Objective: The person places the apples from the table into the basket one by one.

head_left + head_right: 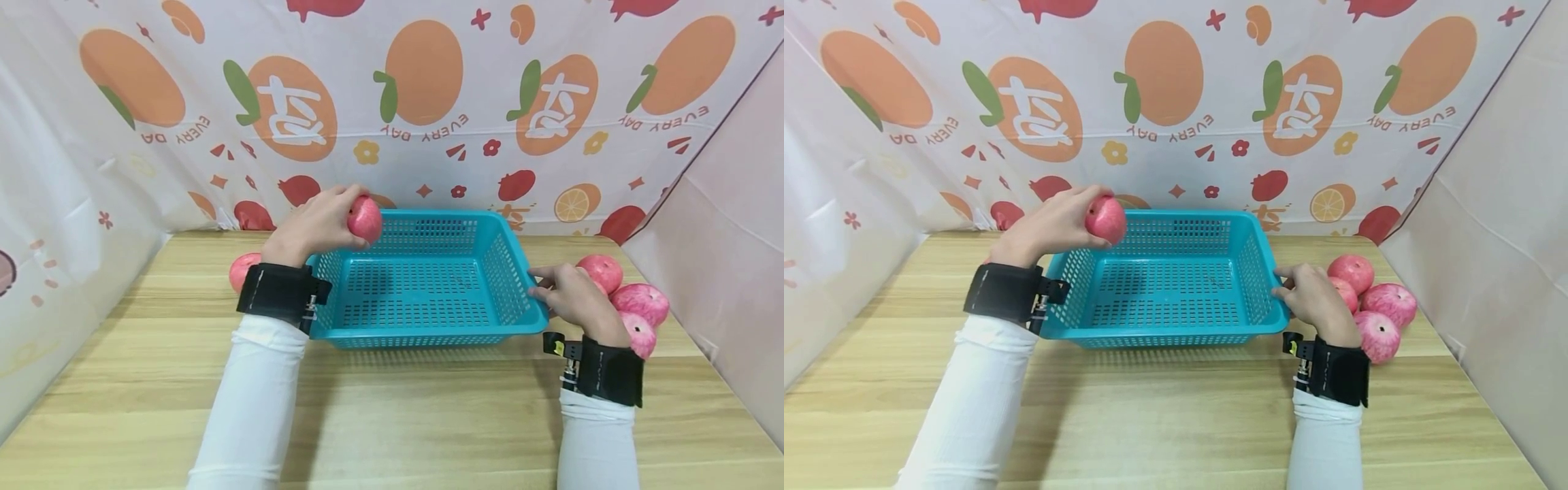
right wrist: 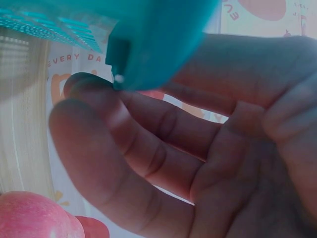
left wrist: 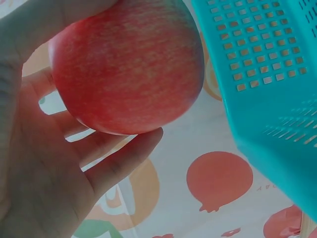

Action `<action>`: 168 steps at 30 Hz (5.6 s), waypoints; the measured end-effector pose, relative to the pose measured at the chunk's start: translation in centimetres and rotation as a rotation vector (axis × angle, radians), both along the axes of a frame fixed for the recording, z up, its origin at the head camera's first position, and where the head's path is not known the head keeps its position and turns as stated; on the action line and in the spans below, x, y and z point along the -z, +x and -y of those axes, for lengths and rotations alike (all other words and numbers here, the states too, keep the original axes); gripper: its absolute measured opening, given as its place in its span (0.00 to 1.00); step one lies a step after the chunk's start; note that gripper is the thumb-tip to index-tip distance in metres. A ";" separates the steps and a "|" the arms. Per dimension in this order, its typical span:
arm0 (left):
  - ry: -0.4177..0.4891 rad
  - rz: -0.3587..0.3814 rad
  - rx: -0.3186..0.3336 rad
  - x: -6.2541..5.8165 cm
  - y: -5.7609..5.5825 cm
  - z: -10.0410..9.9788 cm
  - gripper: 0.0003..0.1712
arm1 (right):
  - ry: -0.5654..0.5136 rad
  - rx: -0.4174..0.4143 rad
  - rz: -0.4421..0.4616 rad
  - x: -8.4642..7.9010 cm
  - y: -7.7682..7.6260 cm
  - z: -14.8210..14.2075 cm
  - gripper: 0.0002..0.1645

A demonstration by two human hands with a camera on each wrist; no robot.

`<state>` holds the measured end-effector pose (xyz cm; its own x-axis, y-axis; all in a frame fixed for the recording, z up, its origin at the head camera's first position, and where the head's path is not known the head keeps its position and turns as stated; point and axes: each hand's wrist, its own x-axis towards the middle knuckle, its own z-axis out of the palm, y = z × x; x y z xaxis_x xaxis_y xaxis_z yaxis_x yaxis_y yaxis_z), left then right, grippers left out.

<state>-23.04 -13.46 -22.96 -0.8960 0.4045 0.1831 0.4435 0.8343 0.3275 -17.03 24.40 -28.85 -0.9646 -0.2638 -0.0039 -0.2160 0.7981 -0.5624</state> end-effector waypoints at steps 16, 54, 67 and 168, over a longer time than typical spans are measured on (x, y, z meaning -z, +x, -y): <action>-0.007 0.066 0.019 1.2 -1.6 -0.7 0.44 | 0.001 -0.002 -0.010 0.1 0.0 -0.1 0.27; -0.090 0.225 -0.045 3.9 -3.5 -1.3 0.43 | -0.006 0.009 0.013 0.1 0.0 -0.1 0.27; -0.127 0.240 -0.050 4.4 -3.7 -1.4 0.41 | -0.008 0.008 0.010 0.1 -0.1 -0.1 0.27; -0.344 0.344 -0.174 4.8 -2.5 -3.5 0.50 | -0.021 0.021 0.031 0.5 0.0 -0.2 0.28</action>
<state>-25.50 -9.99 -27.81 -0.9404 0.2284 -0.2519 0.2029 0.9714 0.1233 -17.03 24.60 -29.32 -0.9694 -0.2437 -0.0287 -0.1813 0.7901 -0.5855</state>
